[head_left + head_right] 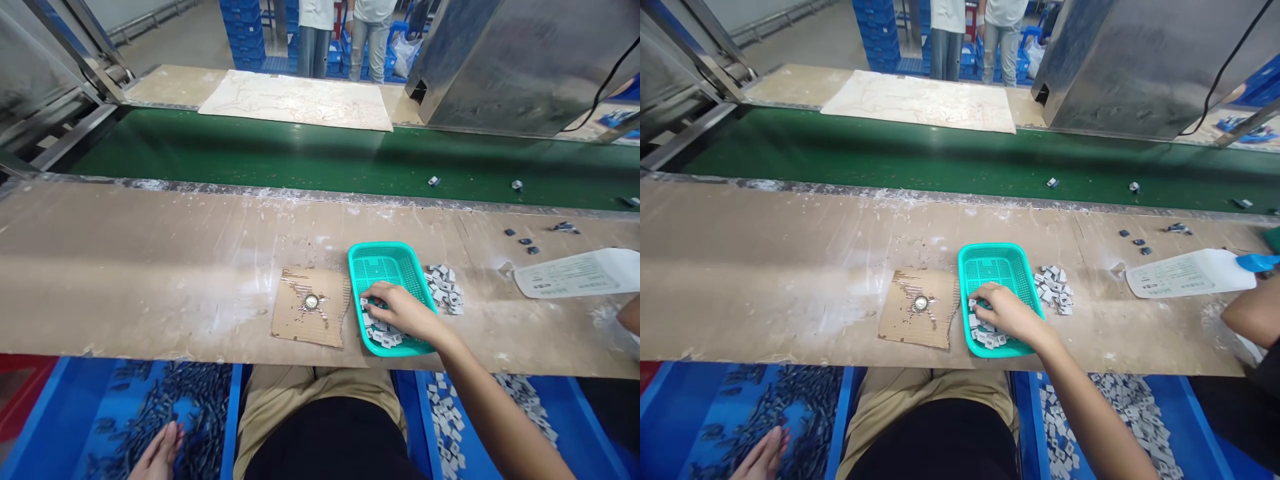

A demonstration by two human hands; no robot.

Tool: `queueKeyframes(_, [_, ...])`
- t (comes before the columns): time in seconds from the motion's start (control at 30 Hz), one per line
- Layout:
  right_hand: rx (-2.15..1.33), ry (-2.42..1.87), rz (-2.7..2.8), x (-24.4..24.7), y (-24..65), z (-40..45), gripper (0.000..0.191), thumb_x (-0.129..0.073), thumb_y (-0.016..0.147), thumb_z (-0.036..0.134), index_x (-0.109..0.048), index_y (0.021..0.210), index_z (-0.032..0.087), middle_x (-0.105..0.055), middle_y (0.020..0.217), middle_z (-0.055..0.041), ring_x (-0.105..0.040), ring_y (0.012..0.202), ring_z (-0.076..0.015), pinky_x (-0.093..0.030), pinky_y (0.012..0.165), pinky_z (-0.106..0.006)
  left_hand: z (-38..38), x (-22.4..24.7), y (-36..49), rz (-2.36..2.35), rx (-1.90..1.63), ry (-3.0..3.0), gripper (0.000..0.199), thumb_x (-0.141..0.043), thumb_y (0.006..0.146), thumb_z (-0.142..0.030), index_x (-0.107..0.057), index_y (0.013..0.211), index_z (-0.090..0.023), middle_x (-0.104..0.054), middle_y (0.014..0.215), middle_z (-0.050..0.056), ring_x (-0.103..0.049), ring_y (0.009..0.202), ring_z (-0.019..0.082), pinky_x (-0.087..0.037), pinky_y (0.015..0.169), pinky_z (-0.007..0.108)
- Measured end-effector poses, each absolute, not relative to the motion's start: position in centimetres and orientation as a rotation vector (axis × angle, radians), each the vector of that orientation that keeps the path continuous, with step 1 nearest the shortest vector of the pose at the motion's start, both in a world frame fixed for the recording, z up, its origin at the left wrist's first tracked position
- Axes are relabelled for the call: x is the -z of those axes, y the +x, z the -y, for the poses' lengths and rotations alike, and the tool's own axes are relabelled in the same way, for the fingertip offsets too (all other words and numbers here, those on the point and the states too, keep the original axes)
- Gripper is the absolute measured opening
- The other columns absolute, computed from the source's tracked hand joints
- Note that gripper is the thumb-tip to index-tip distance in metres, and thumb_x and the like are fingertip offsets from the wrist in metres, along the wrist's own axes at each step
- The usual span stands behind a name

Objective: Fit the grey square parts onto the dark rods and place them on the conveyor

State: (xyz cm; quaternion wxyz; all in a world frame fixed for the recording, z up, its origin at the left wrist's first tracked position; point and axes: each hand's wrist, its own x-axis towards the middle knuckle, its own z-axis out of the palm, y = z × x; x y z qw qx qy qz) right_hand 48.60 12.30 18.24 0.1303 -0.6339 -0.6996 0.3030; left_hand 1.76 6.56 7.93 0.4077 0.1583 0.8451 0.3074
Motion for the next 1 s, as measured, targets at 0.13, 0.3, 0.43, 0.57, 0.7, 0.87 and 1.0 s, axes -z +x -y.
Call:
queueKeyframes(0.13, [-0.648,-1.987,1.932,-17.6,48.1,-12.3,0.031,-0.042,0.089,0.026,-0.057,0.115,0.017,-0.062,0.101,-0.0115,-0.058,0.09,-0.0245,-0.045,0.08,-0.037,-6.6,-8.7,3.9,-2.021,-1.007,0.333,0.027,-0.071,0.06,-0.032,-0.064,0.081,-0.018,-0.066,0.083,0.003,-0.062,0.078,0.021,-0.048,0.09,0.04])
queueKeyframes(0.3, [-0.668,-1.927,1.981,-17.1,48.5,-12.7,0.032,-0.04,0.091,0.029,-0.056,0.118,0.022,-0.06,0.099,-0.0089,-0.058,0.088,-0.0234,-0.045,0.077,-0.036,-8.2,-11.0,7.4,-1.914,-1.065,0.466,0.035,-0.072,0.06,-0.032,-0.066,0.091,-0.016,-0.067,0.085,0.003,-0.06,0.071,0.015,-0.053,0.069,0.027])
queueKeyframes(0.43, [-0.727,-1.905,1.867,-17.1,48.7,-13.3,0.021,-0.046,0.089,0.031,-0.062,0.096,0.021,-0.063,0.094,-0.0083,-0.06,0.088,-0.0242,-0.044,0.076,-0.035,-10.4,-13.5,11.1,-1.599,-1.227,0.177,0.012,-0.062,0.07,-0.02,-0.066,0.079,-0.013,-0.066,0.084,0.005,-0.059,0.071,0.012,-0.052,0.065,0.019])
queueKeyframes(0.57, [-0.98,-1.833,1.449,-18.2,48.5,-13.5,0.026,-0.05,0.086,0.042,-0.061,0.093,0.02,-0.067,0.088,-0.0073,-0.064,0.077,-0.0236,-0.047,0.073,-0.037,-11.8,-15.0,14.2,-1.339,-1.155,-0.016,0.013,-0.054,0.075,-0.01,-0.067,0.077,-0.009,-0.063,0.072,0.007,-0.057,0.062,0.01,-0.052,0.056,0.016])
queueKeyframes(0.7, [-1.17,-1.689,1.129,-19.7,47.1,-13.2,0.037,-0.058,0.08,0.048,-0.062,0.102,0.019,-0.068,0.09,-0.0067,-0.066,0.075,-0.0222,-0.051,0.075,-0.038,-11.9,-15.3,16.6,-1.068,-1.035,-0.029,0.019,-0.061,0.075,-0.01,-0.067,0.092,-0.013,-0.062,0.07,0.004,-0.055,0.058,0.007,-0.05,0.053,0.013])
queueKeyframes(0.87, [-0.912,-1.722,1.467,-20.1,43.6,-12.9,0.036,-0.057,0.083,0.037,-0.06,0.114,0.02,-0.066,0.097,-0.0073,-0.063,0.082,-0.0203,-0.05,0.078,-0.037,-11.3,-15.4,19.1,-0.915,-0.841,-0.108,0.005,-0.064,0.076,-0.012,-0.067,0.079,-0.011,-0.065,0.078,0.007,-0.061,0.066,0.008,-0.052,0.059,0.014])
queueKeyframes(1.0, [-0.592,-1.671,1.892,-19.1,41.5,-13.6,0.019,-0.057,0.085,0.027,-0.065,0.099,0.018,-0.066,0.086,-0.007,-0.06,0.08,-0.0205,-0.049,0.074,-0.035,-11.0,-15.4,19.7,-0.876,-0.834,-0.07,0.011,-0.068,0.074,-0.014,-0.067,0.083,-0.01,-0.067,0.09,0.009,-0.064,0.081,0.013,-0.054,0.071,0.018])
